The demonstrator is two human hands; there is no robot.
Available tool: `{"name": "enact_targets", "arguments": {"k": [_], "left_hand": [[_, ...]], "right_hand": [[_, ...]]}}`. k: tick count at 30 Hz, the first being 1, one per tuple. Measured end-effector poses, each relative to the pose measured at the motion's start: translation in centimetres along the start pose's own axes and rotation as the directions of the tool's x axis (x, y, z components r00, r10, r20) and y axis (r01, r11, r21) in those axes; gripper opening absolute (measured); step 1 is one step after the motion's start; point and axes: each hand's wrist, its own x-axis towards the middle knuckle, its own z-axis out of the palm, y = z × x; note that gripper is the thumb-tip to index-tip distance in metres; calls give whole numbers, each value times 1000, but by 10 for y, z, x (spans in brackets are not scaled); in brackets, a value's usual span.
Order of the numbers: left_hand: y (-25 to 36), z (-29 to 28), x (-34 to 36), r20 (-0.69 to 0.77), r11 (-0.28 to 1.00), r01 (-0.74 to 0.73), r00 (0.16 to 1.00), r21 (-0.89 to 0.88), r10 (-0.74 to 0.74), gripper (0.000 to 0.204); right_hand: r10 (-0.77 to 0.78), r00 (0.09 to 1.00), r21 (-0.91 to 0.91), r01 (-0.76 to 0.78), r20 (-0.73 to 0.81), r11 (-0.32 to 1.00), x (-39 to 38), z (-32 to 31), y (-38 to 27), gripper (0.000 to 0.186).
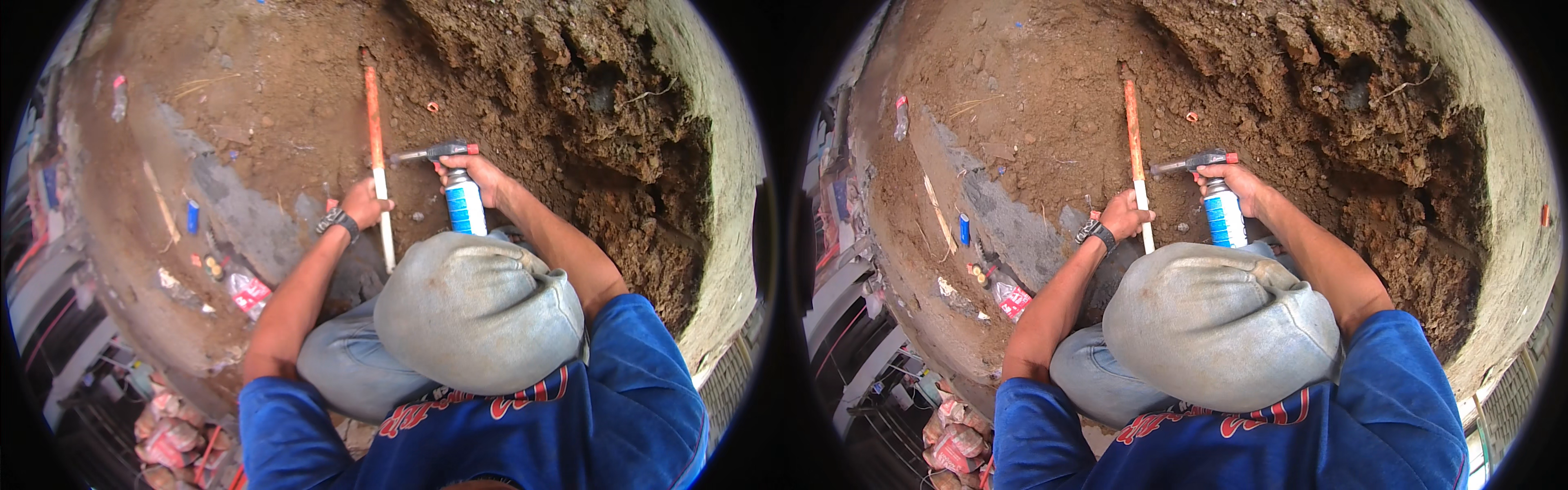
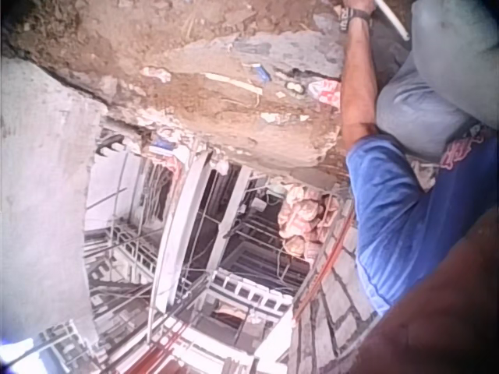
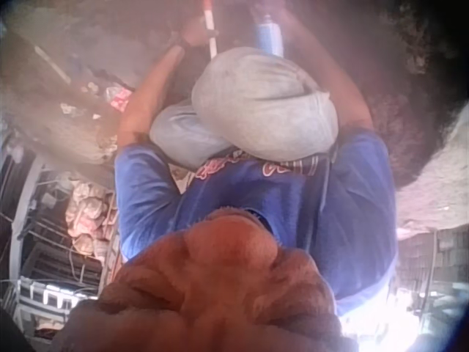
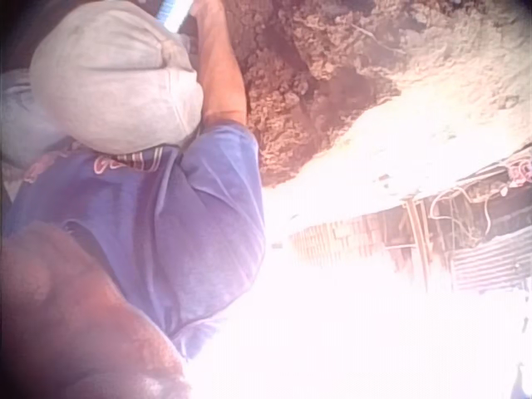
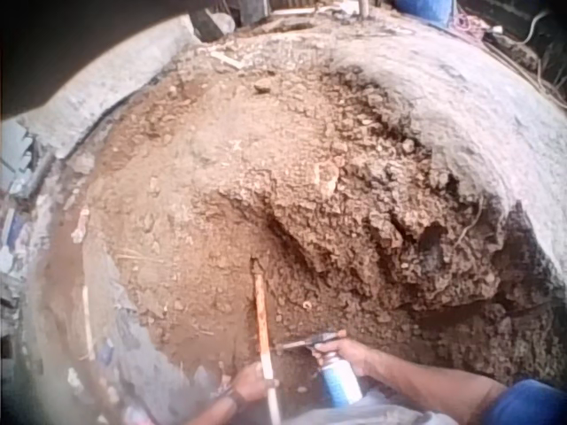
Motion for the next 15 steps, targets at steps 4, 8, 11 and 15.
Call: {"name": "enact_targets", "arguments": {"k": [4,8,11,15], "left_hand": [[0,0,0,4,1000,2,1000,9,-2,26],[-2,-1,0,11,1000,6,1000,30,-6,24],[-3,-1,2,7,999,-1,1000,38,1,23],[-2,-1,2,2,999,-5,1000,37,5,23]], "right_hand": [[-6,1000,-37,5,-6,999,1,-7,-2,20],[-64,998,102,64,-5,993,6,6,-13,18],[30,999,-2,-30,32,1000,7,8,-16,19],[87,995,-52,-85,43,995,6,2,-10,20]]}}
